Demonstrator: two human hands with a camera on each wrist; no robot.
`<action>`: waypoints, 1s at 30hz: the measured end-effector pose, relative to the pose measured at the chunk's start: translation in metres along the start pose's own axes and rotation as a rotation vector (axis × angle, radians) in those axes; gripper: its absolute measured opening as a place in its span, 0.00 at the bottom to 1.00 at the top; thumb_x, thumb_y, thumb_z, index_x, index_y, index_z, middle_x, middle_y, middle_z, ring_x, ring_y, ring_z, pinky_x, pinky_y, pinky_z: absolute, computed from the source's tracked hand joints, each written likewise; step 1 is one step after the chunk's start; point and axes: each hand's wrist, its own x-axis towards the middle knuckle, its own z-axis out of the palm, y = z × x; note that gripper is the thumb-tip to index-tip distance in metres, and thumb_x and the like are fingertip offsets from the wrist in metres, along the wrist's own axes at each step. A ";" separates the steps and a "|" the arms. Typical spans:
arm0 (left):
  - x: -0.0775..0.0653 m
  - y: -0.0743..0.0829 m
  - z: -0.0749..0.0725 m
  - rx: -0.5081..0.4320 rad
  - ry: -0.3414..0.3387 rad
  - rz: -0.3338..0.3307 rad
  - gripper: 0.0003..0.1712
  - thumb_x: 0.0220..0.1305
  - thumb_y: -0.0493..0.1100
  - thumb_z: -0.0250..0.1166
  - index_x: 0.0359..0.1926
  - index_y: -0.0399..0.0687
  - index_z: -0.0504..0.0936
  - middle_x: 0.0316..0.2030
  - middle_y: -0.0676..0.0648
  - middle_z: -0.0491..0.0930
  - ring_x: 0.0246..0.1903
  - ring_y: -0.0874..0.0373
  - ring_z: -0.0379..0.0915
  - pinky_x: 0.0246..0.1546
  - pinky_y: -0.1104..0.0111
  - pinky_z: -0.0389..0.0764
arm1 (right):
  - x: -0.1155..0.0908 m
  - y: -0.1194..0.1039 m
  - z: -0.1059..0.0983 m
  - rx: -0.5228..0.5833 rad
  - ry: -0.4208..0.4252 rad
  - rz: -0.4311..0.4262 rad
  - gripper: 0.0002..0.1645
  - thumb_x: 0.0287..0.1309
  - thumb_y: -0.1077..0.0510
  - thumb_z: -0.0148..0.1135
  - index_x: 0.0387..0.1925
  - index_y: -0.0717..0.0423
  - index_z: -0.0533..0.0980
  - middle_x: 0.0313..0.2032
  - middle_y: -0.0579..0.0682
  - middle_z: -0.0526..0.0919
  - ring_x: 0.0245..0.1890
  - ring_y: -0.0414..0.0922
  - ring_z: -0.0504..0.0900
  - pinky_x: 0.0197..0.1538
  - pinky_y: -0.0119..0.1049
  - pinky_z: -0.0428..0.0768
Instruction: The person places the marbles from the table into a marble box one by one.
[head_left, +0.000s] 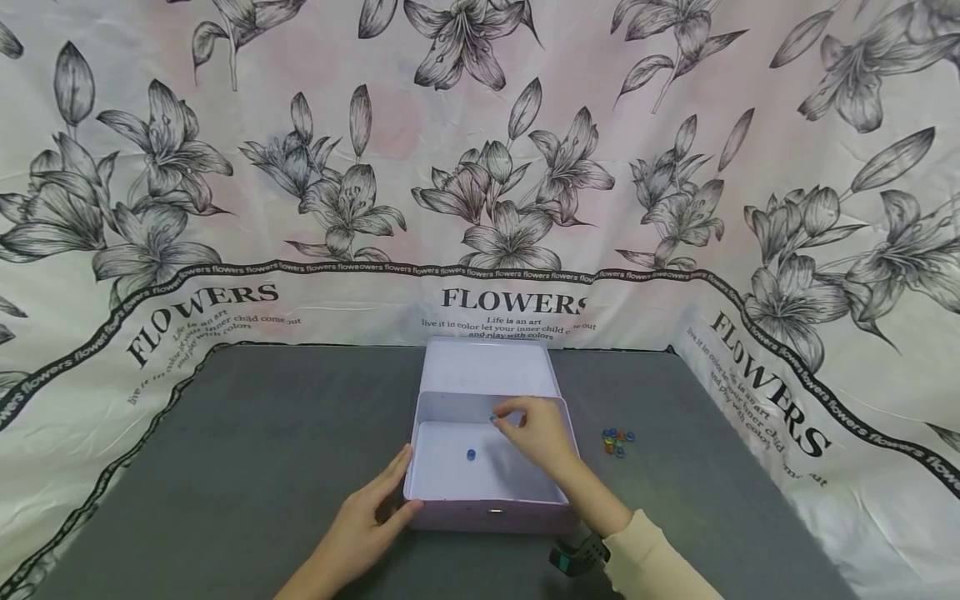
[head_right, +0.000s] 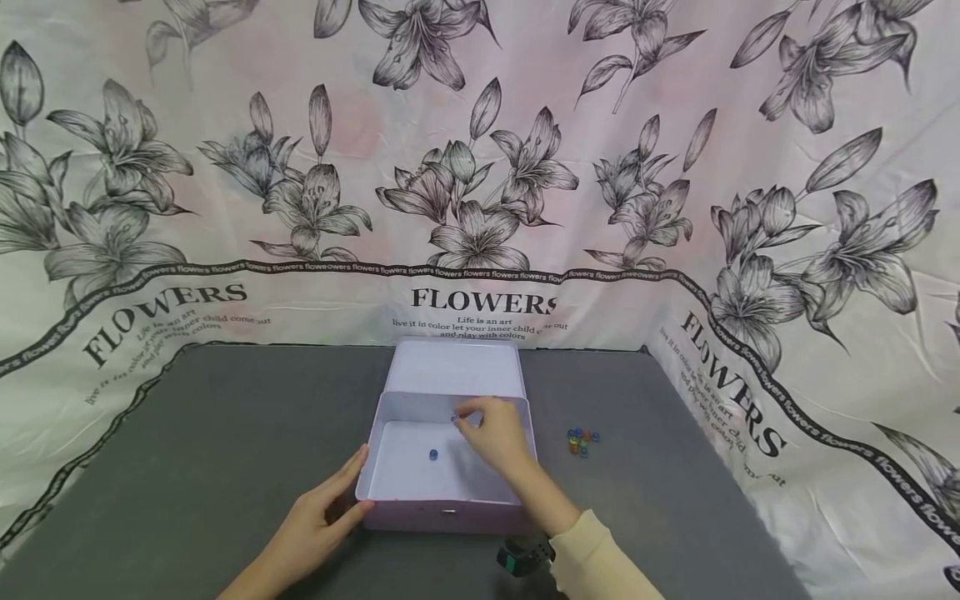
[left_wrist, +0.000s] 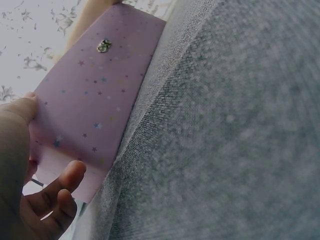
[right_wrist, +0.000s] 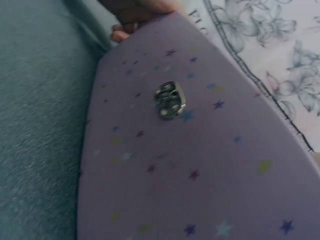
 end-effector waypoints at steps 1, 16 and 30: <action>0.000 0.000 0.000 0.000 0.001 0.001 0.44 0.69 0.58 0.72 0.80 0.55 0.66 0.79 0.52 0.63 0.71 0.58 0.69 0.66 0.55 0.76 | 0.000 0.001 0.001 -0.020 -0.019 0.002 0.06 0.60 0.65 0.77 0.40 0.59 0.90 0.38 0.51 0.93 0.12 0.35 0.63 0.18 0.29 0.64; 0.000 -0.002 0.000 -0.003 0.001 0.024 0.45 0.70 0.58 0.71 0.81 0.52 0.65 0.79 0.52 0.62 0.76 0.56 0.61 0.69 0.49 0.71 | -0.005 0.001 0.008 -0.208 -0.209 0.044 0.03 0.61 0.63 0.74 0.37 0.56 0.90 0.37 0.48 0.92 0.47 0.52 0.89 0.50 0.53 0.85; -0.001 -0.002 0.000 -0.007 -0.007 0.012 0.45 0.70 0.59 0.71 0.81 0.54 0.64 0.80 0.52 0.61 0.76 0.57 0.60 0.70 0.50 0.70 | -0.009 -0.002 0.009 -0.240 -0.178 0.059 0.06 0.60 0.64 0.75 0.40 0.58 0.90 0.41 0.52 0.93 0.49 0.55 0.89 0.50 0.53 0.85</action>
